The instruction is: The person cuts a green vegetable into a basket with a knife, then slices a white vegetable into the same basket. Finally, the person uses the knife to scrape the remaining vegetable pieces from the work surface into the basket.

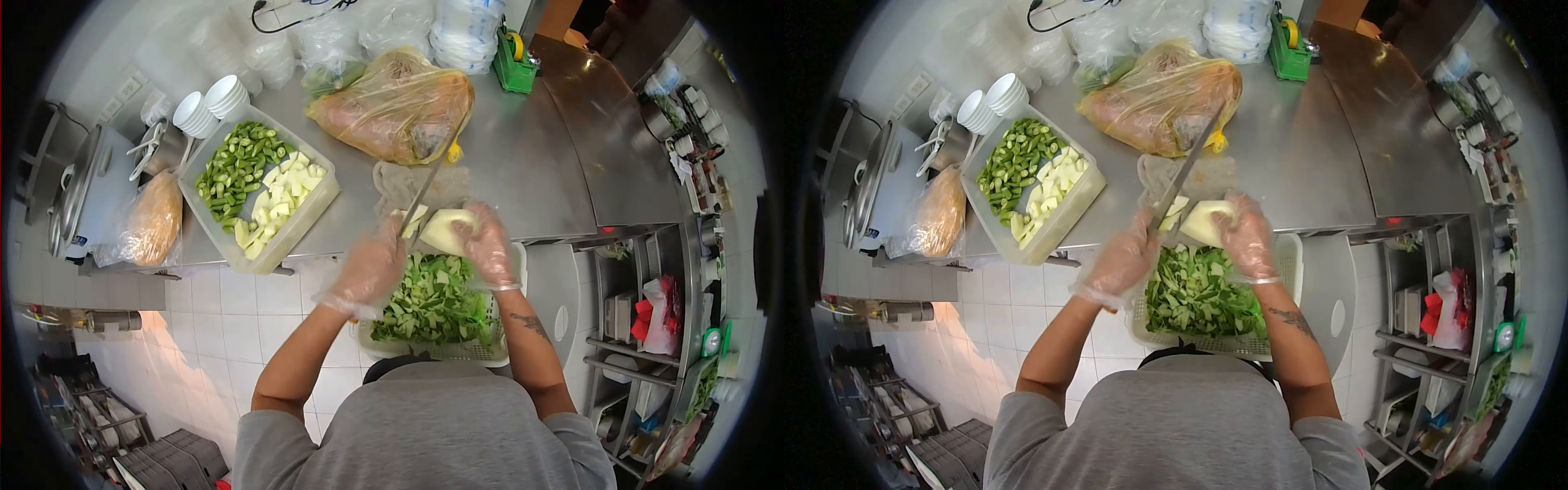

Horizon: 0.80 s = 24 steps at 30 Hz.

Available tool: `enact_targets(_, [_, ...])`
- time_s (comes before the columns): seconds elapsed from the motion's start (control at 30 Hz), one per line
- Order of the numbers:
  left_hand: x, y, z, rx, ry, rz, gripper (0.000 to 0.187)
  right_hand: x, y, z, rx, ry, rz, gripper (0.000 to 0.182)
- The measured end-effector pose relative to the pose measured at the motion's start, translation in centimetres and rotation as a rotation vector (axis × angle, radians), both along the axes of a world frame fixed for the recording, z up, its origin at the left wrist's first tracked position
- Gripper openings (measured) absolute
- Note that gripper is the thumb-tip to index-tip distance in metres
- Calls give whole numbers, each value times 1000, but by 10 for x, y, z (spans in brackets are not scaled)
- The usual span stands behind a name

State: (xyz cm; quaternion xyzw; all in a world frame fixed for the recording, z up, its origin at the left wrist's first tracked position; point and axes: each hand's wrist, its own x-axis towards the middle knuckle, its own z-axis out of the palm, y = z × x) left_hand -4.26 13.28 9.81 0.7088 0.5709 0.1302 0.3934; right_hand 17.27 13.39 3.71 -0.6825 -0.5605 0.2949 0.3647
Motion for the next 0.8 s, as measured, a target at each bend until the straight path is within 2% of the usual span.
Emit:
enact_targets(0.03, [0, -6, -1, 21, 58, -32, 30, -2, 3, -4, 58, -113, 11, 44])
enact_targets(0.17, [-2, -30, -22, 145, 208, -114, 21, -1, 3, -12, 96, -213, 30, 42])
enact_targets(0.4, [1, -40, -23, 256, 218, -132, 20, -2, 5, -11, 132, -228, 27, 41])
enact_targets(0.5, [6, -36, -12, 90, 293, -175, 20, -4, 5, -9, 104, -239, 19, 41])
enact_targets(0.6, [12, -37, -11, 46, 354, -165, 22, -4, 6, -4, 71, -225, 38, 40])
enact_targets(0.8, [17, -19, -32, -11, 226, -164, 24, 2, 10, -9, 154, -205, 113, 39])
